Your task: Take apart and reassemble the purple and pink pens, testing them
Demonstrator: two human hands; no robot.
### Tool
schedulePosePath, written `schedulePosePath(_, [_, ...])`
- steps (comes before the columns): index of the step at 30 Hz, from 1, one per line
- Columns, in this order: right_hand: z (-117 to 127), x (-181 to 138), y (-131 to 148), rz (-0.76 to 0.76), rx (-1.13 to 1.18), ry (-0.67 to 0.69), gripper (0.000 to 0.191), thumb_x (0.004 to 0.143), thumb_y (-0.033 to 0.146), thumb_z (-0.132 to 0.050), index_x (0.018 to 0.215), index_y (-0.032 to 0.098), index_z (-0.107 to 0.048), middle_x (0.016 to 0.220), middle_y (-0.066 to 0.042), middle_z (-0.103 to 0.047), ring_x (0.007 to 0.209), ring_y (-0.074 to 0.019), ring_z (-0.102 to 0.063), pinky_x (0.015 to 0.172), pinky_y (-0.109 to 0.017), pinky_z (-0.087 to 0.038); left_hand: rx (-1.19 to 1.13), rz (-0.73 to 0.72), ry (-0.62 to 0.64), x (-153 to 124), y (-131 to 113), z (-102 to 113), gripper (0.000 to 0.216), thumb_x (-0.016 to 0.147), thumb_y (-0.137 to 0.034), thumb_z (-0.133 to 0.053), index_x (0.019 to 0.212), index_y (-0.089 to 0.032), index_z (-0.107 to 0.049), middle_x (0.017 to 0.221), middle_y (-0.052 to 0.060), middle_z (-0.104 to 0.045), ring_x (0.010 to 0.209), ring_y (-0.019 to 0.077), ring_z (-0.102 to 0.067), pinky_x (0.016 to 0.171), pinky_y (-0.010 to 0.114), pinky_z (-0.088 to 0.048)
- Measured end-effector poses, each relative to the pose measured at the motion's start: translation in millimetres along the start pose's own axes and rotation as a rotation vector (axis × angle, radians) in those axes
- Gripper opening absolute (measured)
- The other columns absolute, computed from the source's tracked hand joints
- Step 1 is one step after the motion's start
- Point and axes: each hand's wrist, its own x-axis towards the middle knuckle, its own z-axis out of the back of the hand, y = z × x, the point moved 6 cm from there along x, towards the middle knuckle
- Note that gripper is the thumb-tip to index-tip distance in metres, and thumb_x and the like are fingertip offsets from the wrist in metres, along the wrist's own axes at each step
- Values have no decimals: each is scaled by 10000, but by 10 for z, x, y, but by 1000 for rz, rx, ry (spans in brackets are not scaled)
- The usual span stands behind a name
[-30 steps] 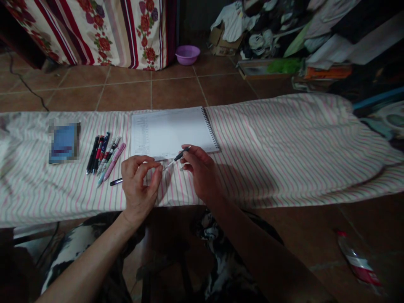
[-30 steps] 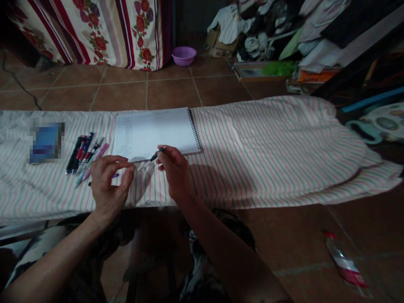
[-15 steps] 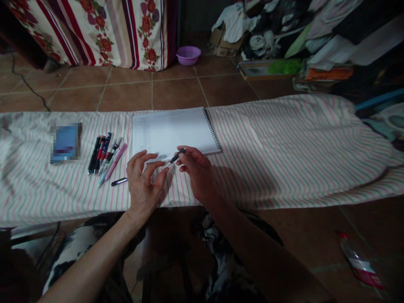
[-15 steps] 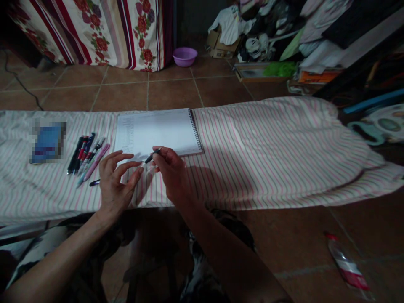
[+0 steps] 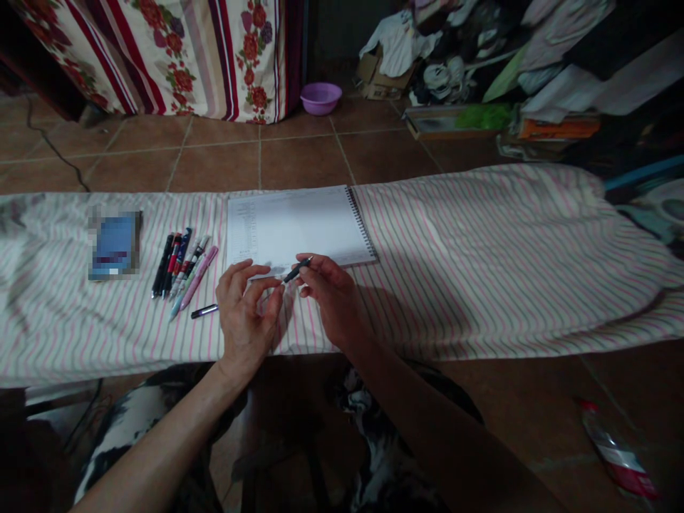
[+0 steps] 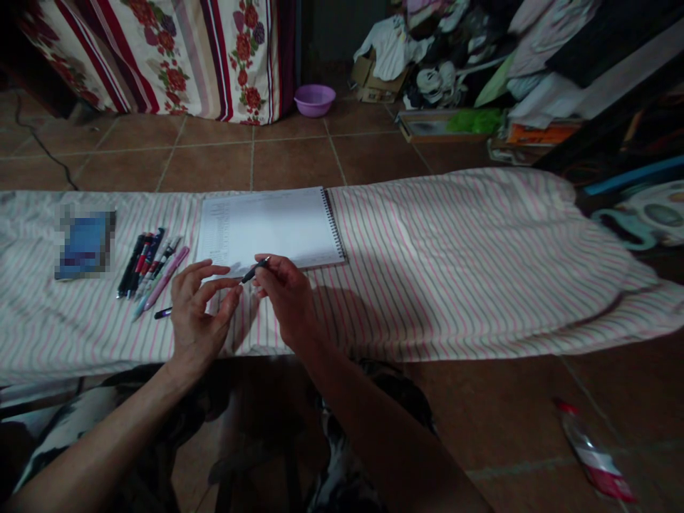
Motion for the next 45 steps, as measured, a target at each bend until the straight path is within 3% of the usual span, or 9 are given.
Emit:
schedulePosePath(13, [5, 18, -44, -50, 39, -37, 189, 651, 275, -671, 823, 200, -644, 757, 28, -631, 675, -84, -577, 542, -188, -447, -3, 0, -10, -10, 23, -4, 77, 768, -166, -607, 828, -215, -594, 939, 38, -624, 1065, 225, -511, 925, 438, -394])
schedulePosePath(32, [25, 26, -27, -11, -11, -37, 185, 681, 319, -662, 828, 207, -652, 755, 20, -639, 659, -83, -576, 517, -178, -435, -1, 9, -6, 16, 8, -6, 46, 773, -192, -602, 805, -224, -592, 912, 31, -627, 1036, 221, -524, 925, 438, -390])
schedulePosePath(45, [16, 19, -31, 34, -91, -16, 171, 691, 308, -654, 842, 230, -676, 807, 21, -652, 687, -90, -571, 543, -187, -451, 5, -13, -28, 3, 8, -4, 171, 757, -216, -637, 920, -219, -584, 1012, 55, -605, 1108, 236, -483, 962, 456, -376])
